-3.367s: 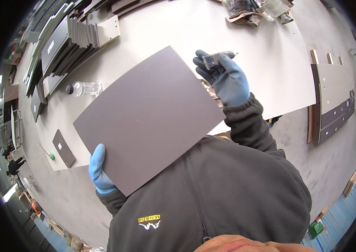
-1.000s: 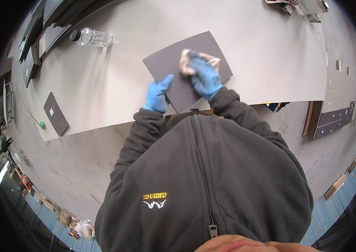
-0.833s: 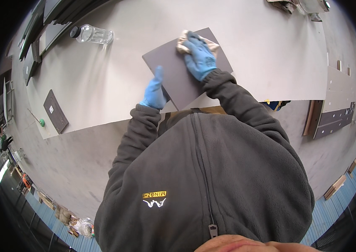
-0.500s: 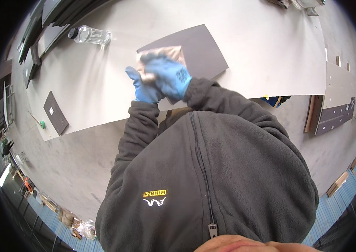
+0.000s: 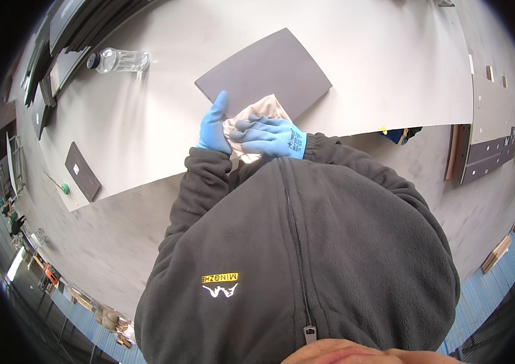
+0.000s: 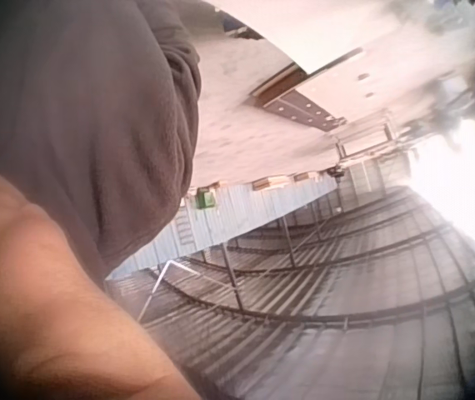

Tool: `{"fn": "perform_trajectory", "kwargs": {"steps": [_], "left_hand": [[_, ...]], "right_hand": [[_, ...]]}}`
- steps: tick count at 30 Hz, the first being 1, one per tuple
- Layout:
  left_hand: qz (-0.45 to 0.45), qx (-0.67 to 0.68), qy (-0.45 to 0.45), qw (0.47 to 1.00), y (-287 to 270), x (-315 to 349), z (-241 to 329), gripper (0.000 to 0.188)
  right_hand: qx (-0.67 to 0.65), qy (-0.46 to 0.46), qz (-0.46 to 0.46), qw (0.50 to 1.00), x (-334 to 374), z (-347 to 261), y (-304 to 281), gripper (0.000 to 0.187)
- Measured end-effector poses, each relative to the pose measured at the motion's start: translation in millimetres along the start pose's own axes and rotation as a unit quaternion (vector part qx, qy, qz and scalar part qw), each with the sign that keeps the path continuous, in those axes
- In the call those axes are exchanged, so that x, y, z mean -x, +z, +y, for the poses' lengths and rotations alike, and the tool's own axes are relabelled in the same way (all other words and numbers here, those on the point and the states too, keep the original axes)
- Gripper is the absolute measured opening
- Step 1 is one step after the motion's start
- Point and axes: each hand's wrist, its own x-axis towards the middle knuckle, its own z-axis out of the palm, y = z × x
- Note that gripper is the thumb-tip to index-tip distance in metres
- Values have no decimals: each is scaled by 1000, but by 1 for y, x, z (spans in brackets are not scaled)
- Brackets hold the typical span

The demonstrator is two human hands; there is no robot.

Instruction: The person applies a sealant or adhesive along the edges of a dark rectangular panel using a small tube, then wipes the panel with a cloth. The person repeats the process on a second panel, applying sealant to edges and wiping the surface. The person handles the panels one at a time and places them on a white workbench.

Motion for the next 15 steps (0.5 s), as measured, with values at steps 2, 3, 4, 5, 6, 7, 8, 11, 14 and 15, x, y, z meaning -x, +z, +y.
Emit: {"fn": "perform_trajectory", "kwargs": {"steps": [2,3,4,5,6,7,8,11,14,15], "left_hand": [[42,-66,77,994,-8,-8,-1,55],[28,-108,108,988,-12,-12,0,56],[49,-72,95,992,-14,-13,4,57],[42,-100,102,989,-17,-13,4,55],[62,-135,114,982,-18,-11,6,55],[114,-162,122,973,-18,-8,7,54],[111,-152,139,972,-18,-2,6,43],[113,-113,148,976,-9,9,4,39],[55,-131,193,971,6,8,-4,36],[59,-119,203,970,12,5,-5,36]], "right_hand": [[47,-28,33,998,16,17,-6,28],[88,-42,107,989,22,33,-13,20],[66,19,139,988,35,49,-26,19],[95,56,192,975,48,66,-37,20],[22,208,248,946,64,81,-53,22],[-53,311,343,885,79,96,-66,25],[-114,352,422,828,94,107,-81,28],[-124,316,615,711,127,122,-106,25],[-288,327,691,577,126,108,-109,27],[-338,349,692,534,116,98,-106,27]]}}
